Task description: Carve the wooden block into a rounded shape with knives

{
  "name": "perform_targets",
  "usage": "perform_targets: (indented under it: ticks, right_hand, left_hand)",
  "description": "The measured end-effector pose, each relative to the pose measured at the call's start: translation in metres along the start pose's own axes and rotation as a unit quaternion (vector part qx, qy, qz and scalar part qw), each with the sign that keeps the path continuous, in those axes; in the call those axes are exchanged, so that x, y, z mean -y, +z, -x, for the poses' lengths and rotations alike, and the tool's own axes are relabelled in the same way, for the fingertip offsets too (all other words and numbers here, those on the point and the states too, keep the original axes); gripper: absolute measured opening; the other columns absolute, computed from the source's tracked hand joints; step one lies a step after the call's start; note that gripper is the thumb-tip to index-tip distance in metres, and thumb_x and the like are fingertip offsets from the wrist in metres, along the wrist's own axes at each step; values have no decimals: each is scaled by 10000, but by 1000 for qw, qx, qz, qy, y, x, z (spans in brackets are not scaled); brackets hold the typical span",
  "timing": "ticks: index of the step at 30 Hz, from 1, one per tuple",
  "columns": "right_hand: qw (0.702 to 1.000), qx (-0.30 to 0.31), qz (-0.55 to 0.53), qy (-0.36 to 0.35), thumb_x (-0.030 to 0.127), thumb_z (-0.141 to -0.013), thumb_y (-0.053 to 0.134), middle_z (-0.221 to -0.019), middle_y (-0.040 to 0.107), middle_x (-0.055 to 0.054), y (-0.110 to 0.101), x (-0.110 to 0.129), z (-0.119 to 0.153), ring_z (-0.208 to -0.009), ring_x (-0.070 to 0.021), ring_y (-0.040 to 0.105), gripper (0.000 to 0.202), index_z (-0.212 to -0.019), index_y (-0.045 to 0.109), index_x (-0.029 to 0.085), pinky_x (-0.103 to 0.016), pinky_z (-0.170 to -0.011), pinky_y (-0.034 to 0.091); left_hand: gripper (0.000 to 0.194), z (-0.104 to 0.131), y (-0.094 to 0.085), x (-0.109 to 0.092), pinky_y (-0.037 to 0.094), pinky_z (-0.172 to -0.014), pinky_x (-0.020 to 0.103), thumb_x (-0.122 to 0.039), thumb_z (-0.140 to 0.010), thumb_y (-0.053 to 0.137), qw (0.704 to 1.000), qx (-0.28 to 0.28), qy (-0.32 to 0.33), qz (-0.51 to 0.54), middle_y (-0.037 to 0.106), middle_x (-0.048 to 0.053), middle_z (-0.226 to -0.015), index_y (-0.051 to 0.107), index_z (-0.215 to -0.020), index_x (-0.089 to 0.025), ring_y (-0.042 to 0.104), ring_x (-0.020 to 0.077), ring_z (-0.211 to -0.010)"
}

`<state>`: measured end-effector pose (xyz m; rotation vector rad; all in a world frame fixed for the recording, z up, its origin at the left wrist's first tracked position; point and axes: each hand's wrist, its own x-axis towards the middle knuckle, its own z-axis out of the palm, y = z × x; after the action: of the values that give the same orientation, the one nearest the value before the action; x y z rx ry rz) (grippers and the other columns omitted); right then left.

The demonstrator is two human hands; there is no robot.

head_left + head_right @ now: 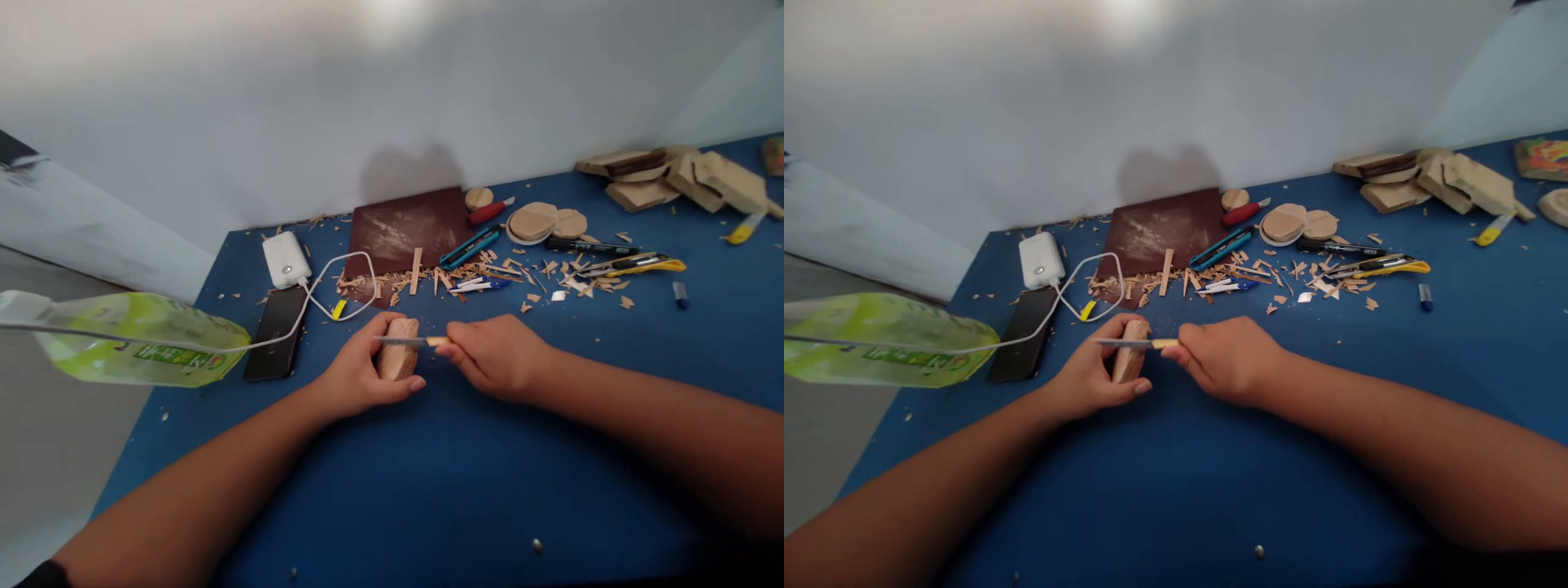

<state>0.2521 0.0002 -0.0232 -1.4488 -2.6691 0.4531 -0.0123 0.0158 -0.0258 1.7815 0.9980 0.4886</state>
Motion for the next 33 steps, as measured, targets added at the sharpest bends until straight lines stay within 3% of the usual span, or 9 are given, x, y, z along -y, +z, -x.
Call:
perform_targets:
  ticks: [2, 6, 10, 14, 17, 21, 27, 30, 33]
  right_hand:
    - [1000, 11, 1, -5, 530, -1148, 275, -877, 790, -71, 1, 2, 1, -697, -234, 700, 485, -1068, 627, 207, -343, -582, 202]
    - [996, -23, 15, 87, 533, -1152, 226, -942, 797, -110, 1, -2, 0, -719, -240, 700, 530, -1072, 626, 195, -339, -590, 224]
    - [1000, 3, 12, 3, 531, -1150, 261, -868, 785, -77, 1, 0, 1, -692, -229, 683, 498, -1052, 623, 203, -343, -588, 193]
    - [998, -14, 20, 61, 528, -1151, 246, -868, 784, -80, 0, 2, 1, -672, -220, 671, 509, -1026, 620, 207, -338, -586, 200]
    - [1000, 1, 14, 24, 519, -1153, 255, -878, 785, -84, -1, 3, 1, -713, -232, 692, 497, -1045, 622, 203, -343, -593, 210]
    - [998, -5, 11, 59, 521, -1153, 245, -910, 791, -94, -1, 3, 1, -709, -237, 700, 507, -1041, 621, 200, -345, -591, 223]
    - [998, -10, 22, 56, 514, -1153, 256, -898, 786, -81, 1, 1, 1, -686, -220, 677, 482, -1022, 606, 209, -341, -595, 205]
    - [1000, 4, 15, 15, 519, -1152, 262, -871, 782, -77, 2, 2, 2, -683, -221, 674, 482, -1028, 607, 206, -344, -595, 187]
    - [999, -9, 11, 38, 516, -1153, 265, -897, 789, -87, 1, 2, 3, -679, -220, 676, 483, -1024, 608, 202, -344, -591, 178]
  left_hand:
    - [705, 0, 0, 0, 568, -841, 369, -469, -727, 913, 1000, -2, 6, -10, 663, 68, -1114, 529, -1263, -217, 666, 255, -985]
    - [742, 0, 0, 0, 577, -801, 357, -484, -718, 920, 1000, 9, -2, 14, 682, 56, -1075, 515, -1284, -228, 687, 246, -934]
    - [719, -1, -1, 0, 580, -807, 364, -475, -726, 913, 1000, 3, -5, 15, 684, 60, -1076, 524, -1276, -224, 690, 245, -931]
    - [715, -1, -1, -1, 584, -807, 359, -468, -719, 918, 1000, -1, 1, 24, 682, 60, -1069, 529, -1266, -219, 686, 241, -935]
    - [724, -1, 0, -1, 587, -800, 357, -466, -716, 918, 1000, 1, -5, 18, 689, 61, -1065, 531, -1276, -218, 691, 241, -927]
    - [731, -1, 0, 0, 589, -822, 361, -482, -713, 919, 1000, 1, -12, 25, 688, 62, -1079, 533, -1274, -216, 688, 246, -953]
    - [726, -2, 0, 0, 587, -811, 353, -464, -712, 920, 999, -4, -5, 35, 680, 61, -1077, 535, -1277, -217, 679, 236, -935]
    - [719, -3, 0, 0, 588, -807, 356, -450, -719, 916, 999, -2, -6, 39, 678, 62, -1076, 528, -1278, -215, 680, 234, -920]
    - [714, -3, -1, 0, 583, -835, 364, -454, -715, 919, 999, -2, -8, 46, 675, 63, -1089, 541, -1271, -213, 681, 241, -945]
